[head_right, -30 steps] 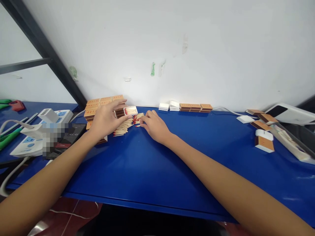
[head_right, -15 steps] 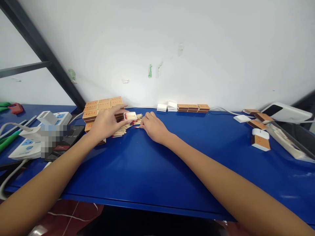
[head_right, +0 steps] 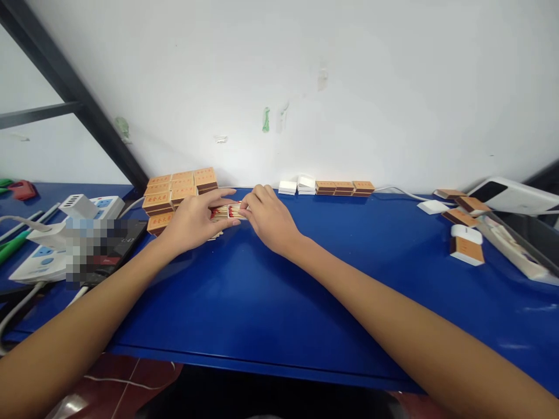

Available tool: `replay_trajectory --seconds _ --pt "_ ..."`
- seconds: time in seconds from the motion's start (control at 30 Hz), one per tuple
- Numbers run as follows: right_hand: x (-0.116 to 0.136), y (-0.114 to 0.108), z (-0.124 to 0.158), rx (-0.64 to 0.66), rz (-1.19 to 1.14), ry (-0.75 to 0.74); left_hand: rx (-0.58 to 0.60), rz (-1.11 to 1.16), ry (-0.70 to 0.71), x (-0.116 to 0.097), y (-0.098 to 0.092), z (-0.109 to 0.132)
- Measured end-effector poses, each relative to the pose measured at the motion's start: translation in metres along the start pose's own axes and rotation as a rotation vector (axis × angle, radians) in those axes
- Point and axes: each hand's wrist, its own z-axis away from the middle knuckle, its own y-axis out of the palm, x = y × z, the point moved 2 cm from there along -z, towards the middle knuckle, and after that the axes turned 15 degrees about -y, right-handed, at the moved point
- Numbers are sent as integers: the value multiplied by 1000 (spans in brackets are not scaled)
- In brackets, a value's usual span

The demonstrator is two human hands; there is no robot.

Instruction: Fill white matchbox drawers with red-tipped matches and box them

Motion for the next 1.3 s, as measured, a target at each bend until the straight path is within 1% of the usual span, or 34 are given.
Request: replay_trajectory --seconds 0.07,0.17,0.27,0.33,0.47,0.63,0.9,1.13,1.2,1.3 --pt "-3 -1 1 -31 0 33 -13 10 -20 0 -2 -1" --pt "-11 2 5 -51 -7 91 -76 -2 -56 0 -7 -4" --pt "-16 11 10 23 -32 72 -141 -20 -83 0 -12 -5" --pt "-18 17 13 76 -44 48 -164 -25 -91 0 -14 -5" --pt "-19 23 16 131 -45 35 -153 -29 -95 0 -13 -4" --pt "-19 23 16 127 -34 36 -153 -38 -89 1 -11 -5" --pt "-20 23 14 156 -31 53 -166 -78 -77 3 -12 -5" --pt "-22 18 14 246 -7 61 -139 -123 -90 3 -11 -5" --pt "-22 13 13 232 21 41 -127 -158 -84 3 -10 -5" --pt "-21 4 10 112 69 28 -96 -214 -81 4 -7 -4"
